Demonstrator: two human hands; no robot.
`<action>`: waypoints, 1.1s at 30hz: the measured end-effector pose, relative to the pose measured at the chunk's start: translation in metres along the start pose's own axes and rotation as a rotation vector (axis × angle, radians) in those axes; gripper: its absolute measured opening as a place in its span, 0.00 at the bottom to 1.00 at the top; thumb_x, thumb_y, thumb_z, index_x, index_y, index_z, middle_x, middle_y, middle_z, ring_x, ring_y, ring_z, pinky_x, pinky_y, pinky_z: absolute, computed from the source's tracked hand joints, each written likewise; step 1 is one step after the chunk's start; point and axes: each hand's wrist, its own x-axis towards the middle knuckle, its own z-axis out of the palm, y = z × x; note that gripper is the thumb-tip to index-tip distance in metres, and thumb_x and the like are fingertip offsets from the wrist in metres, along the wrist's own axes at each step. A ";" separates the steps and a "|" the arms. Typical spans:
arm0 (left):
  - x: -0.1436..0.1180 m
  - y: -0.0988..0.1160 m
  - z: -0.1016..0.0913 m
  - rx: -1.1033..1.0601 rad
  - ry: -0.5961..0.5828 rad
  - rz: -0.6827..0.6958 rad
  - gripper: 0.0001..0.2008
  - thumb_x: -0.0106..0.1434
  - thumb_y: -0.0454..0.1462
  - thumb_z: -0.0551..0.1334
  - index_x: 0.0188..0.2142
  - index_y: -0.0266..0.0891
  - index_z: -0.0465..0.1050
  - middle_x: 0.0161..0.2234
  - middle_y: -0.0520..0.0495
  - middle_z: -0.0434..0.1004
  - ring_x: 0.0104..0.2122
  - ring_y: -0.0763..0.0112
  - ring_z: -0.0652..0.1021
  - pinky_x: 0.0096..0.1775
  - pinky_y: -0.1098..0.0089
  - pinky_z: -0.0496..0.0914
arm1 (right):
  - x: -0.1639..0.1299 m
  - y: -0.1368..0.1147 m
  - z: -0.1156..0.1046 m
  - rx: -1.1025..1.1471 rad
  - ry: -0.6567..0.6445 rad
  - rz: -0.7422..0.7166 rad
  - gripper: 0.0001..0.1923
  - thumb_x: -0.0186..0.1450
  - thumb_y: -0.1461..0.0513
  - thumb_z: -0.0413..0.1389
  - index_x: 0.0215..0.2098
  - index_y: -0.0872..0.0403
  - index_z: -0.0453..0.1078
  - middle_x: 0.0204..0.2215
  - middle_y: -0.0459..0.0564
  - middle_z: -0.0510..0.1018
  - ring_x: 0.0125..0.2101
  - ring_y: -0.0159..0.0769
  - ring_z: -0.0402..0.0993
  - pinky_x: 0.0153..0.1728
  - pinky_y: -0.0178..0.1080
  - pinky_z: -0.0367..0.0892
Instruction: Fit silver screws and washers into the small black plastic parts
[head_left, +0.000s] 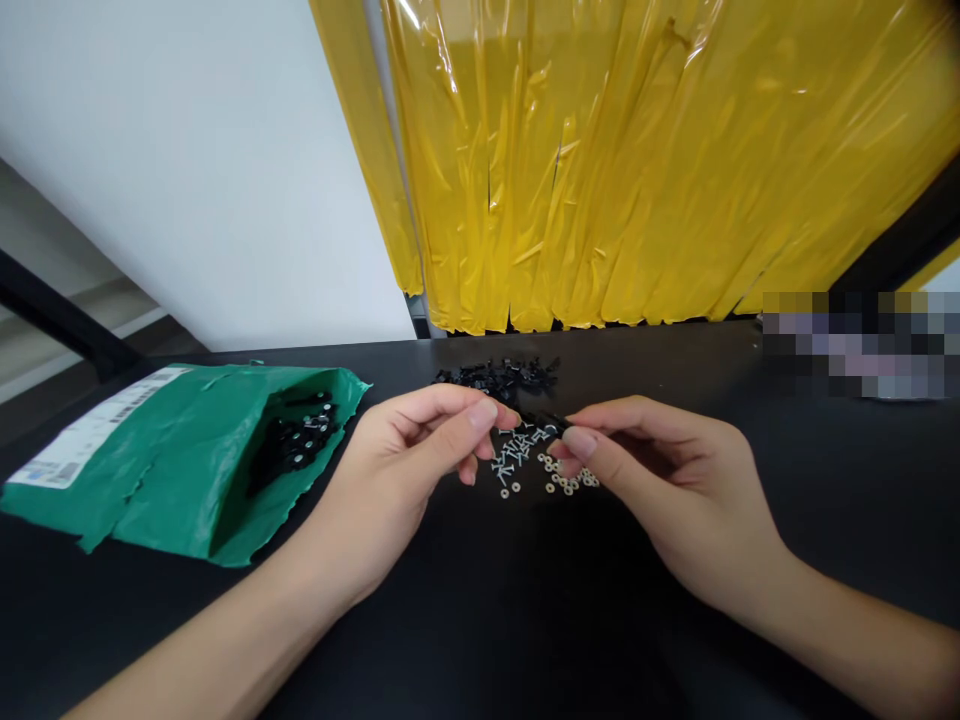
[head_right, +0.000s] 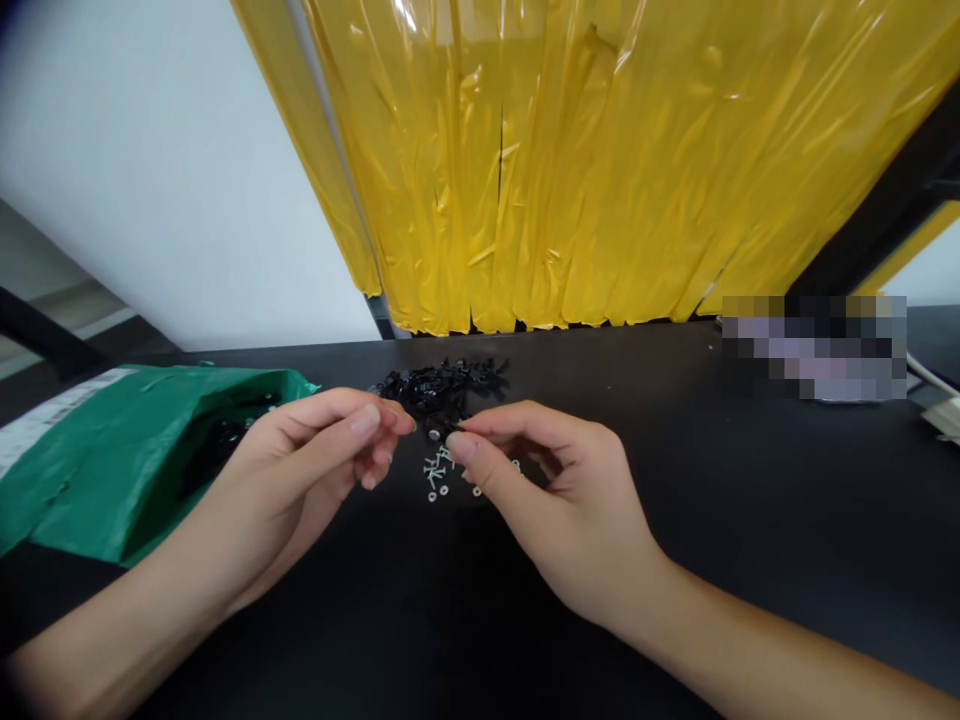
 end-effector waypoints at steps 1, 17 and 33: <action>0.000 0.001 0.000 -0.017 0.001 -0.017 0.07 0.67 0.42 0.69 0.35 0.44 0.85 0.30 0.51 0.80 0.28 0.79 0.73 0.30 0.82 0.71 | 0.001 0.000 0.000 0.015 0.001 0.011 0.03 0.64 0.61 0.69 0.37 0.50 0.82 0.27 0.45 0.86 0.27 0.29 0.83 0.29 0.26 0.79; -0.007 0.004 0.013 -0.186 -0.120 -0.299 0.14 0.69 0.46 0.65 0.43 0.41 0.86 0.34 0.48 0.77 0.32 0.75 0.72 0.31 0.77 0.68 | 0.000 0.000 -0.005 -0.231 -0.149 -0.095 0.10 0.70 0.67 0.57 0.42 0.49 0.81 0.32 0.43 0.79 0.31 0.27 0.77 0.33 0.31 0.72; -0.006 0.008 0.006 -0.241 -0.298 -0.359 0.22 0.71 0.51 0.60 0.46 0.37 0.85 0.29 0.50 0.67 0.29 0.73 0.69 0.33 0.71 0.67 | 0.009 -0.003 -0.013 -0.365 -0.283 -0.298 0.09 0.70 0.70 0.57 0.40 0.54 0.78 0.33 0.46 0.78 0.33 0.27 0.74 0.35 0.32 0.70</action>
